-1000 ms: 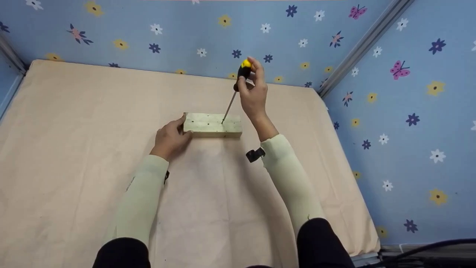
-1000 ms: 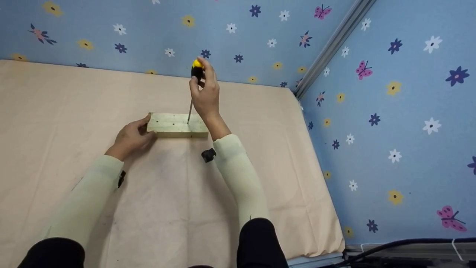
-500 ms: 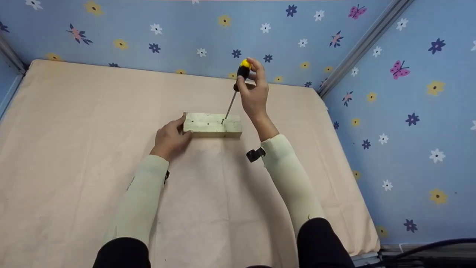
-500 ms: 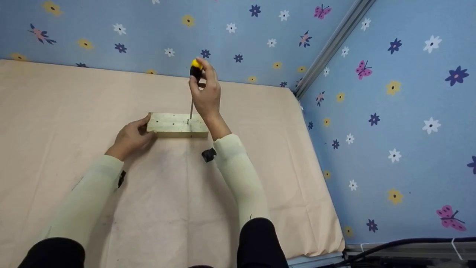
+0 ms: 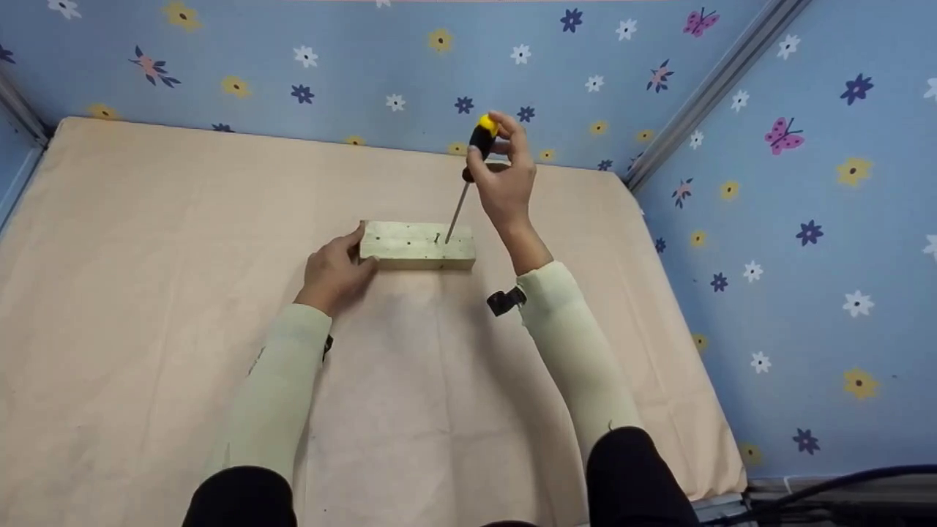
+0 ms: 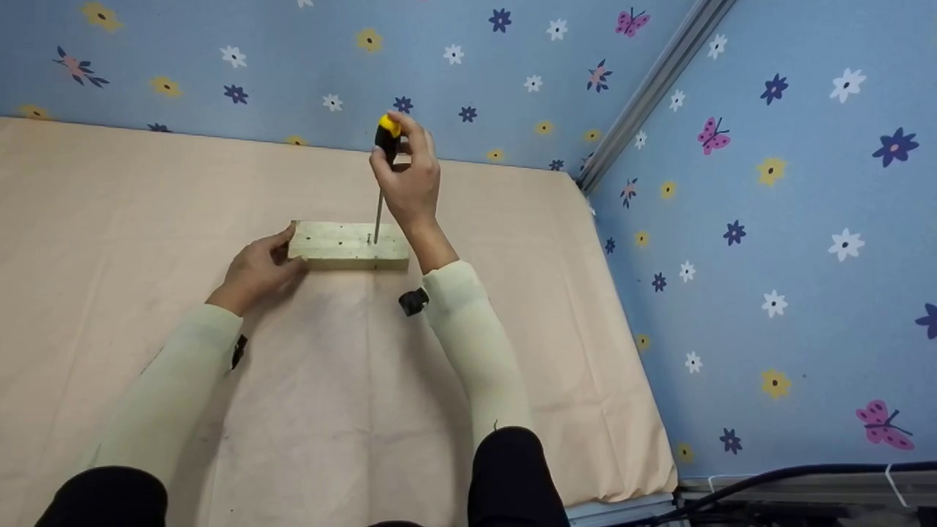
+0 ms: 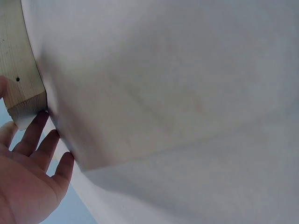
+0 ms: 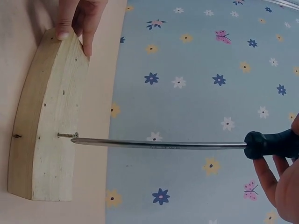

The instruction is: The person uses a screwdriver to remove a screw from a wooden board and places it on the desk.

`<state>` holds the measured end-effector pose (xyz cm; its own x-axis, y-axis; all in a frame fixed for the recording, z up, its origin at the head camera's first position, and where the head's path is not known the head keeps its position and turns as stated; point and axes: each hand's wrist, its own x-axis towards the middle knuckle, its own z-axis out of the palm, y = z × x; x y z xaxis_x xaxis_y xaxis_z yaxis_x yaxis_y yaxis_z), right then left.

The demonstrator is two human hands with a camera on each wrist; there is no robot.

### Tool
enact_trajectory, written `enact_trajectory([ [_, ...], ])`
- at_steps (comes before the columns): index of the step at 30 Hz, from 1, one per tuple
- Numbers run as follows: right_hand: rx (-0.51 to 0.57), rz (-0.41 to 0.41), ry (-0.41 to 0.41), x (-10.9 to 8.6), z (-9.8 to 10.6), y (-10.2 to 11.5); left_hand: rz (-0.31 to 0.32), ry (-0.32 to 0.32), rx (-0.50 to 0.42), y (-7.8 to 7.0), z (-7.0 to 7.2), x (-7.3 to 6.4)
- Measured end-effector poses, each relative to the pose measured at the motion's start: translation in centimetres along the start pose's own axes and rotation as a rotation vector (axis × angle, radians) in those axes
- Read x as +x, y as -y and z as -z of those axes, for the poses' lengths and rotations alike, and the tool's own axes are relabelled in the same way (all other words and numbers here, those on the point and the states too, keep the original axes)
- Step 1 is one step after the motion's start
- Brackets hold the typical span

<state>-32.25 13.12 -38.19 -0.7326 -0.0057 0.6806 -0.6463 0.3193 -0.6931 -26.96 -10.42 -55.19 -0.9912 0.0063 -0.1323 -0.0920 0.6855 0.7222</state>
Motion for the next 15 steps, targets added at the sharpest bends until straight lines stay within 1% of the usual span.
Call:
enact_trajectory([
  [3,0.025,-0.022,-0.01,0.11,0.0,0.43,0.008,0.001,-0.008,0.0,0.01,-0.05],
  [5,0.045,-0.023,-0.011,0.18,0.06,0.5,0.013,0.003,-0.011,-0.02,0.06,-0.07],
  [9,0.065,-0.012,-0.006,0.4,0.29,-0.27,0.014,0.01,-0.005,0.05,0.16,-0.04],
  [15,0.085,-0.031,-0.012,0.73,0.78,-0.42,-0.014,0.003,-0.004,0.18,0.24,-0.02],
])
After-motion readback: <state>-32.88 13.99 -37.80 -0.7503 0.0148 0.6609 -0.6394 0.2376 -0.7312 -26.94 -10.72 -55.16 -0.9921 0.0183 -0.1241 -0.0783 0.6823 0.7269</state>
